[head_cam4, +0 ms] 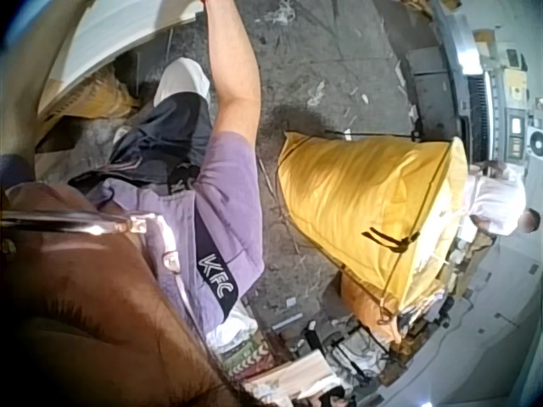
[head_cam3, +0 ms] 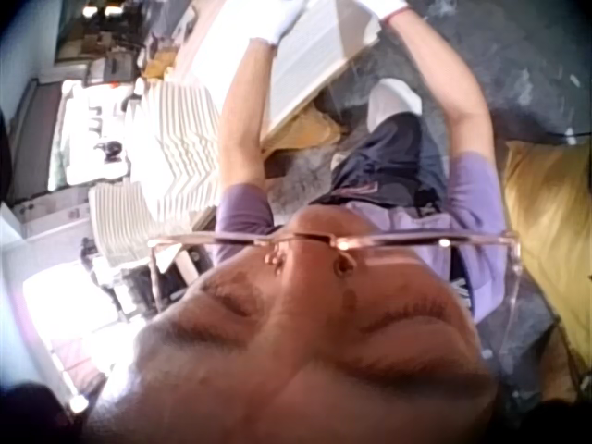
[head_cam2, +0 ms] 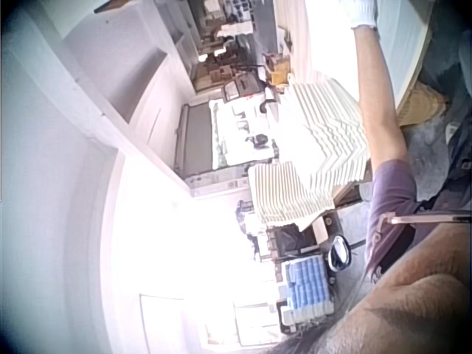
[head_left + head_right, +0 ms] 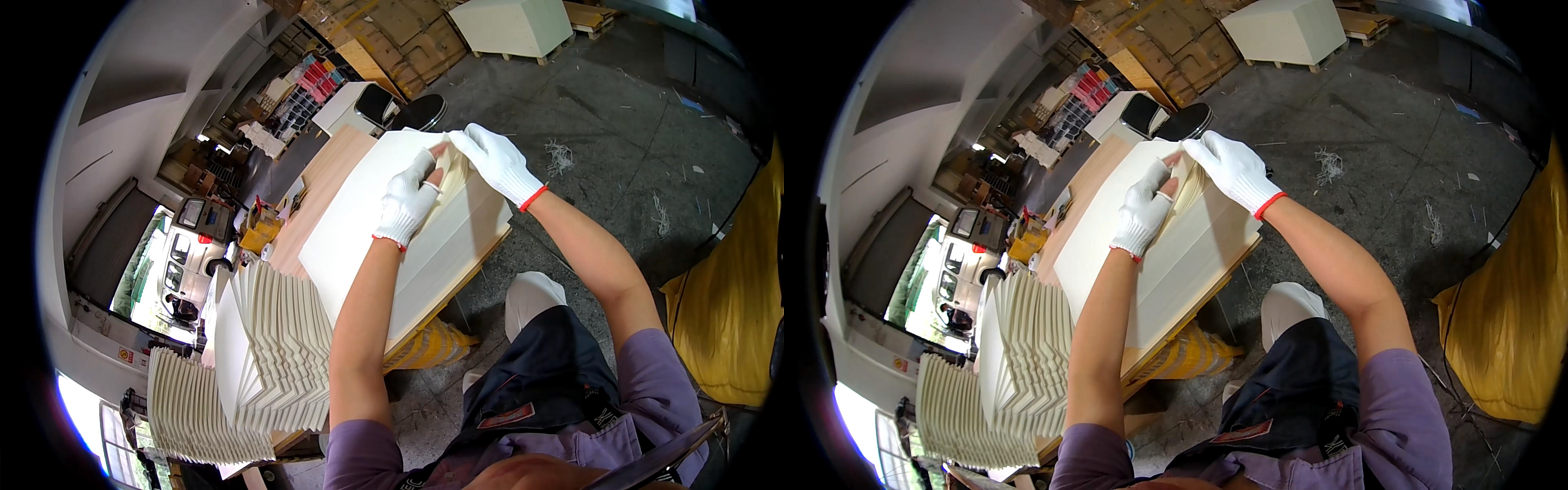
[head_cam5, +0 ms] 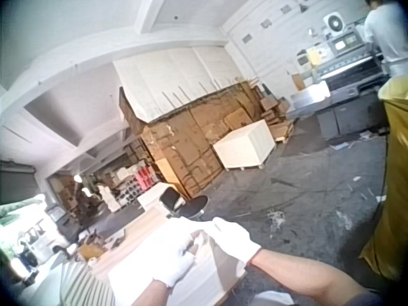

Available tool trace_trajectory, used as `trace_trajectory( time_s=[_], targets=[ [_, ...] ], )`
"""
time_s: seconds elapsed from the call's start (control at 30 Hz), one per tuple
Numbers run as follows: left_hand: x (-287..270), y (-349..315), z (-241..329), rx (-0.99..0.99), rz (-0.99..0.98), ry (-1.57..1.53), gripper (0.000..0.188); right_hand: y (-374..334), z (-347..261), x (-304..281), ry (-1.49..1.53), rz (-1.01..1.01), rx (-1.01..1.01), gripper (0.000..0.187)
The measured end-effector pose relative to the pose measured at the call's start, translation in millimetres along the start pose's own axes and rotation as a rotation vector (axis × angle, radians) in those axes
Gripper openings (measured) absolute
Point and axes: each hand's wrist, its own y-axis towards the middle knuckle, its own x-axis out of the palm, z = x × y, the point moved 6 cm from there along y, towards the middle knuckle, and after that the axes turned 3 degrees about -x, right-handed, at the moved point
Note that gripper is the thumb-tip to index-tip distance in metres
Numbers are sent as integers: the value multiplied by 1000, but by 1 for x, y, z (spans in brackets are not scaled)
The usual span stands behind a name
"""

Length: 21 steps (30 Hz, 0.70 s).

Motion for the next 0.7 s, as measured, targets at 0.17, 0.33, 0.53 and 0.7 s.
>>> trace_trajectory(
  time_s=[0.17, 0.33, 0.53, 0.7],
  targets=[
    [3, 2, -1, -85, -101, 160, 36, 2, 6, 2, -14, 20, -41, 52],
    [5, 0, 8, -105, -85, 161, 40, 2, 9, 3, -17, 38, -54, 51],
    [0, -1, -1, 24, -22, 57, 32, -1, -2, 3, 4, 10, -20, 52],
    [1, -1, 9, -78, -86, 151, 34, 1, 8, 4, -21, 30, -22, 50]
  ],
)
